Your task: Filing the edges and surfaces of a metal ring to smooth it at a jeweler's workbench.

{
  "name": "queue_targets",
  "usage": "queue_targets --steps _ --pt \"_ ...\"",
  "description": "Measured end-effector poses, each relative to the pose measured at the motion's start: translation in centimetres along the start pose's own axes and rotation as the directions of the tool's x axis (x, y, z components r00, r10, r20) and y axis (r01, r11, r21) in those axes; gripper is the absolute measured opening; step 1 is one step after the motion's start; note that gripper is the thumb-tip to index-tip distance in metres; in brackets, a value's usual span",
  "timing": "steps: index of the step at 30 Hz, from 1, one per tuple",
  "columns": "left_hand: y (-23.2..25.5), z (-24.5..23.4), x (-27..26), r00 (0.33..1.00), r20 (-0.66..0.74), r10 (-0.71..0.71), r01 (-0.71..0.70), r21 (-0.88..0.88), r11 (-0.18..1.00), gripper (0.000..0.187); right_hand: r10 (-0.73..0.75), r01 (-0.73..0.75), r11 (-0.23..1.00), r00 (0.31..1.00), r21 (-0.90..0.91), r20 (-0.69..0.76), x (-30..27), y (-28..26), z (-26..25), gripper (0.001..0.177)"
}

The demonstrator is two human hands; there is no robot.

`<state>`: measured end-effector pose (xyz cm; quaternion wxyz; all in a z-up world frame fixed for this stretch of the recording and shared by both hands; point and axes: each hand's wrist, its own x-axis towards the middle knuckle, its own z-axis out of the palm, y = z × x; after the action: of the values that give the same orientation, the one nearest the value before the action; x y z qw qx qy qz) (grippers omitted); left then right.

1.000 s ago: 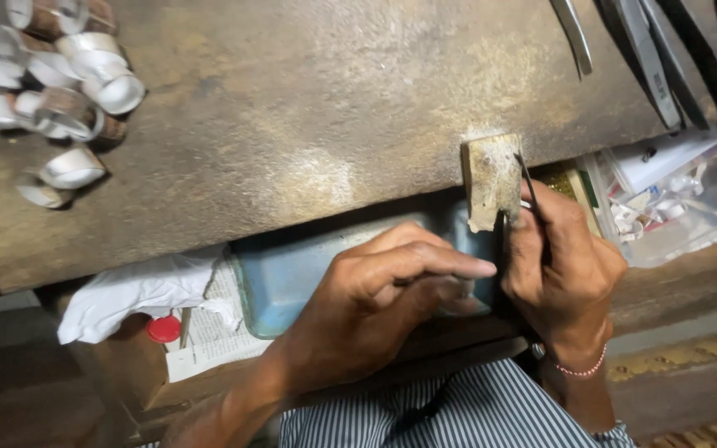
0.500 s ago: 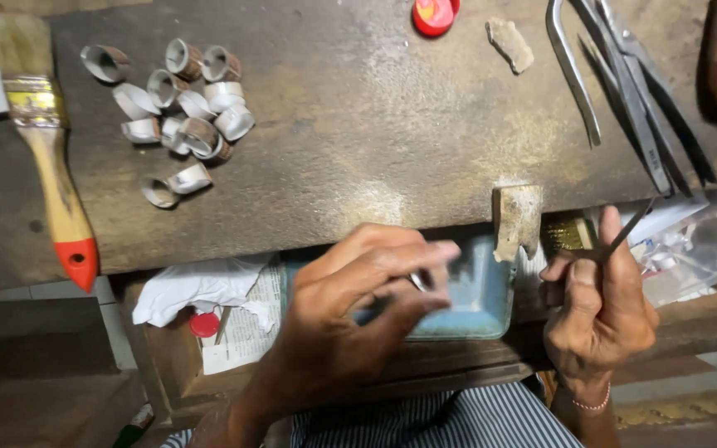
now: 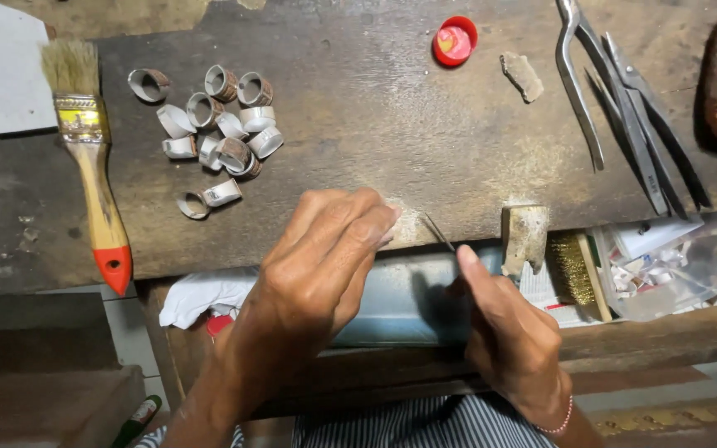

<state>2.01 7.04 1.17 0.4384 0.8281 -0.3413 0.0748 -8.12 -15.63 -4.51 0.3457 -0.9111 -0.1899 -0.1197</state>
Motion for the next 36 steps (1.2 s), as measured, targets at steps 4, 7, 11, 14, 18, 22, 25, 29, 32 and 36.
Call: queue_targets --steps 4,7,11,14,18,22,25,29,32,36 --pt "-0.8 0.0 -0.4 1.000 -0.017 0.004 -0.004 -0.013 1.000 0.016 0.004 -0.003 1.000 0.997 -0.013 0.076 0.0 0.8 -0.1 0.039" --pt "-1.2 0.0 -0.9 0.999 -0.010 -0.045 0.044 -0.073 0.996 0.026 0.038 -0.034 0.997 0.997 -0.067 0.062 -0.5 0.9 0.2 0.039" --pt "-1.8 -0.1 -1.6 0.998 -0.041 -0.051 0.049 -0.041 0.998 0.029 0.040 -0.032 0.993 0.997 -0.117 0.068 -1.3 1.3 0.8 0.046" --pt "-1.9 0.0 -1.8 0.996 -0.073 -0.054 0.052 -0.025 0.998 0.029 0.046 -0.033 0.992 0.993 -0.118 0.106 -1.7 1.6 0.9 0.049" --pt "-2.0 0.1 -1.6 0.991 -0.133 -0.010 0.012 0.009 1.000 0.018 0.086 -0.075 0.990 0.992 -0.117 0.092 -2.2 1.8 1.0 0.051" --pt "-2.0 0.2 -1.6 0.990 -0.136 -0.025 0.021 -0.028 0.999 0.010 0.052 -0.040 0.987 0.996 -0.157 0.071 -1.6 1.3 0.8 0.045" --pt "-2.3 0.5 -1.8 0.987 -0.162 0.001 -0.006 -0.028 1.000 0.010 0.011 -0.008 0.993 1.000 -0.114 0.020 -1.7 1.1 0.9 0.045" --pt "-2.2 0.5 -2.0 0.990 -0.143 -0.010 0.009 -0.009 1.000 0.012 -0.025 0.027 0.995 0.999 -0.092 0.028 -0.8 0.3 0.7 0.042" --pt "-2.4 0.4 -2.0 0.991 -0.136 -0.021 0.017 -0.031 0.999 0.009 -0.044 0.048 0.992 0.999 -0.118 0.031 -0.3 0.0 0.5 0.039" --pt "-2.8 -0.1 -2.1 0.999 -0.048 -0.021 0.017 -0.090 0.996 0.011 -0.079 0.087 0.984 0.995 -0.154 0.053 0.2 -0.2 0.2 0.039"
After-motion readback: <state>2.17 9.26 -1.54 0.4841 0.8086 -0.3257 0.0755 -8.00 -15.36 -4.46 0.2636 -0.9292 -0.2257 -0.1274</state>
